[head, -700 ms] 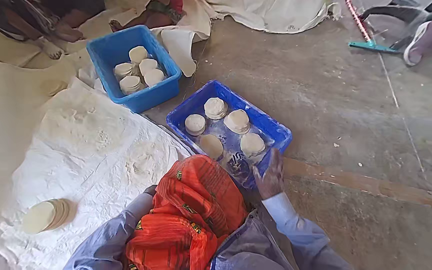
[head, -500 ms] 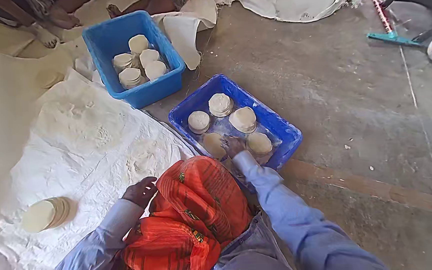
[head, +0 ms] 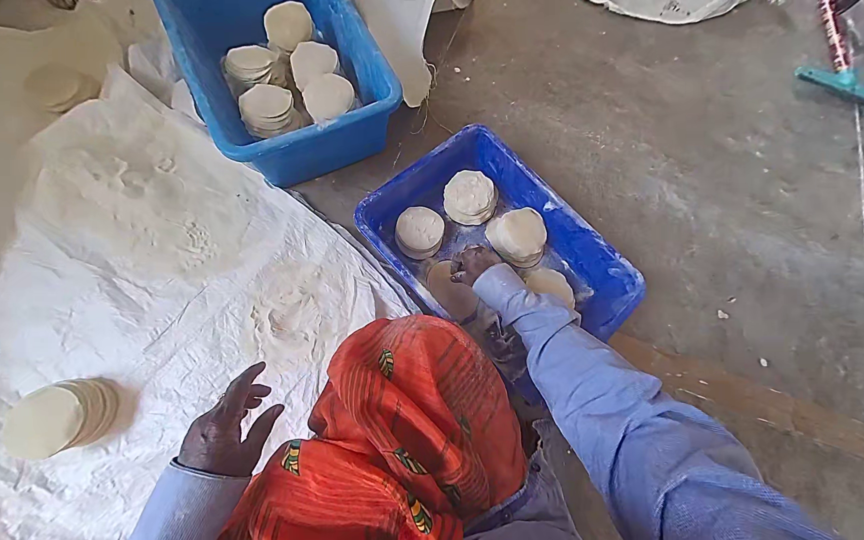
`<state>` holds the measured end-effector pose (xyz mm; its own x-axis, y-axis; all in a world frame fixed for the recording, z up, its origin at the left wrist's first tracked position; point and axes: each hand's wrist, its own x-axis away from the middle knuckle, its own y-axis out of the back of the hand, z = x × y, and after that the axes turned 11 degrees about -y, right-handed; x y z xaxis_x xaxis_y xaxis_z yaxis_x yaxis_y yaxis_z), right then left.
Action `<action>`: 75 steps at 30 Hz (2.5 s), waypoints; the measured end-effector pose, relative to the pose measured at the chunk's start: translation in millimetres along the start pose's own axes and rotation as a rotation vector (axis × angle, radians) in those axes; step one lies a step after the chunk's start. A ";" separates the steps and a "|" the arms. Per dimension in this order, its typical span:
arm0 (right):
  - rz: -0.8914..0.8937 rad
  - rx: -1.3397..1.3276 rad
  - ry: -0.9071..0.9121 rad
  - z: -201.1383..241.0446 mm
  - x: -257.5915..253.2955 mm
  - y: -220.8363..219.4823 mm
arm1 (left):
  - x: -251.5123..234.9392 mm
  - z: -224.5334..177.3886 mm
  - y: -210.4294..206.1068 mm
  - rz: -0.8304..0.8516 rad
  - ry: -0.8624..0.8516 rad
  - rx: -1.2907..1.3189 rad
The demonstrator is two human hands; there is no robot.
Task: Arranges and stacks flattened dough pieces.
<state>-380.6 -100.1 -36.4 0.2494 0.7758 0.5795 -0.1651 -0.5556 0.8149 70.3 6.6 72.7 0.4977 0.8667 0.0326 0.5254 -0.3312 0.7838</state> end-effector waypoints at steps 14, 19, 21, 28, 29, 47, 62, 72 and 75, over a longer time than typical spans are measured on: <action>-0.205 -0.038 0.128 8.6 14.1 7.9 | 1.7 2.0 -2.5 -0.005 0.025 -0.020; -0.107 0.027 0.105 10.3 -11.8 8.7 | 0.0 0.4 -2.1 -0.022 0.025 -0.008; -0.050 0.041 0.094 11.1 -14.9 13.7 | -0.9 1.9 -2.5 -0.031 0.021 -0.010; 0.018 -0.046 0.158 1.6 5.5 13.7 | -1.8 11.9 2.9 -0.090 -0.012 0.037; 0.001 -0.154 0.191 -1.3 14.0 13.5 | -3.3 11.1 5.0 -0.118 -0.013 0.045; 0.010 -1.241 0.695 187.1 200.5 121.5 | -70.9 -44.3 14.5 -0.454 0.227 1.863; -0.515 -0.893 0.544 199.7 181.5 85.4 | -47.4 -37.6 29.9 -0.673 0.111 2.061; -0.016 -1.152 0.554 179.7 182.6 95.2 | -47.8 -58.5 19.2 -0.655 0.325 1.848; 0.208 -1.219 0.550 186.9 182.1 101.2 | -45.6 -57.4 17.8 -0.613 0.315 1.852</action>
<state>-173.6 -70.9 149.6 -0.2467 0.8882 0.3875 -0.9586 -0.2823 0.0368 17.4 -17.4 120.7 -0.0078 0.9509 0.3093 0.6037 0.2511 -0.7566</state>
